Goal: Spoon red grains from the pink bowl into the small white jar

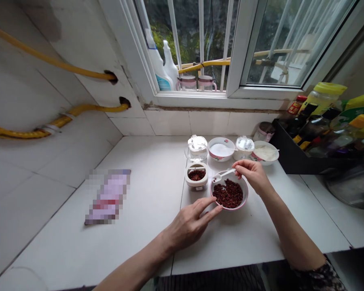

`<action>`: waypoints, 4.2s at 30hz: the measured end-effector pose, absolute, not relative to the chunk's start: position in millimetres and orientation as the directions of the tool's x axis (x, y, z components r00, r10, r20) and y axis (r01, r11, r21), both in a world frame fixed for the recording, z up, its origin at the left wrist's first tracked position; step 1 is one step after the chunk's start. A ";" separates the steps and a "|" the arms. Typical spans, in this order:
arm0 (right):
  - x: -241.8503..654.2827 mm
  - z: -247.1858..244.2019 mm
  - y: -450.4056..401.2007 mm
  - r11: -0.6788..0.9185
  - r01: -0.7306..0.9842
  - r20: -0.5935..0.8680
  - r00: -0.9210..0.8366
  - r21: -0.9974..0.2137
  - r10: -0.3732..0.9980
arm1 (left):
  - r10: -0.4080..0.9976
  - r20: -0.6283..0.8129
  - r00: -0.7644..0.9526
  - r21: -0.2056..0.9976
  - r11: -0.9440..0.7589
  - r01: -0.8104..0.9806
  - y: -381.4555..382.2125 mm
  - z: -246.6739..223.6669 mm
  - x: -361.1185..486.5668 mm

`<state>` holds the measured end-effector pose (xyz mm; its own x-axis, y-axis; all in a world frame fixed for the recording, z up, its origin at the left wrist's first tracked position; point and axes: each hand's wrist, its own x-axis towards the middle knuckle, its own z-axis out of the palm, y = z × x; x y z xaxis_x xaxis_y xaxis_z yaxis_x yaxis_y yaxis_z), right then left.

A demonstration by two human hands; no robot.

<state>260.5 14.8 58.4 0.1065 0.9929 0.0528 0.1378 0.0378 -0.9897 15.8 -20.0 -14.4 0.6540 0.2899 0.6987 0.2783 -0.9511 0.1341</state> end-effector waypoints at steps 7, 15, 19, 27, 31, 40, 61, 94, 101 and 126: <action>220.4 68.0 8.7 0.371 0.447 0.475 0.143 -0.814 0.868 | 0.292 0.688 0.664 0.131 -0.950 0.283 -19.5 -14.9 16.0; 224.5 65.6 -2.1 0.605 0.710 0.759 -0.155 -0.360 0.632 | 0.300 0.689 0.660 0.135 -0.948 0.290 -20.3 -12.7 16.0; 254.8 72.4 -1.8 0.464 0.737 0.624 -0.074 -0.491 0.778 | 0.306 0.679 0.667 0.143 -0.947 0.288 -20.2 -13.5 15.4; 266.8 60.6 -3.1 0.415 0.739 0.329 -0.272 -0.531 0.904 | 0.303 0.683 0.665 0.147 -0.948 0.281 -20.0 -16.4 13.8; 262.5 60.3 -4.3 0.396 0.719 0.336 -0.235 -0.571 0.912 | 0.308 0.680 0.665 0.148 -0.946 0.287 -19.8 -17.2 13.9; 262.9 57.8 -1.8 0.335 0.718 0.294 -0.188 -0.611 0.937 | 0.292 0.690 0.662 0.140 -0.951 0.274 -19.5 -15.1 14.6; 251.9 63.9 13.2 0.150 0.139 0.173 0.175 -0.979 0.969 | 0.295 0.687 0.664 0.130 -0.949 0.287 -19.8 -14.7 15.4; 260.7 54.9 0.1 0.371 0.688 0.422 -0.103 -0.624 0.901 | 0.290 0.689 0.664 0.139 -0.952 0.272 -19.2 -14.7 14.6; 257.5 53.3 -0.7 0.373 0.681 0.382 -0.147 -0.631 0.913 | 0.295 0.686 0.665 0.138 -0.950 0.279 -19.7 -15.5 14.5; 258.6 47.1 1.0 0.336 0.616 0.308 -0.155 -0.713 0.939 | 0.315 0.682 0.660 0.177 -0.947 0.268 -18.9 -14.8 16.1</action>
<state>258.6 1.0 47.1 -0.1554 0.9387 0.3077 0.6159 0.3356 -0.7128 16.1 -18.9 -14.8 0.6599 0.3147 0.6823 0.2684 -0.9469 0.1771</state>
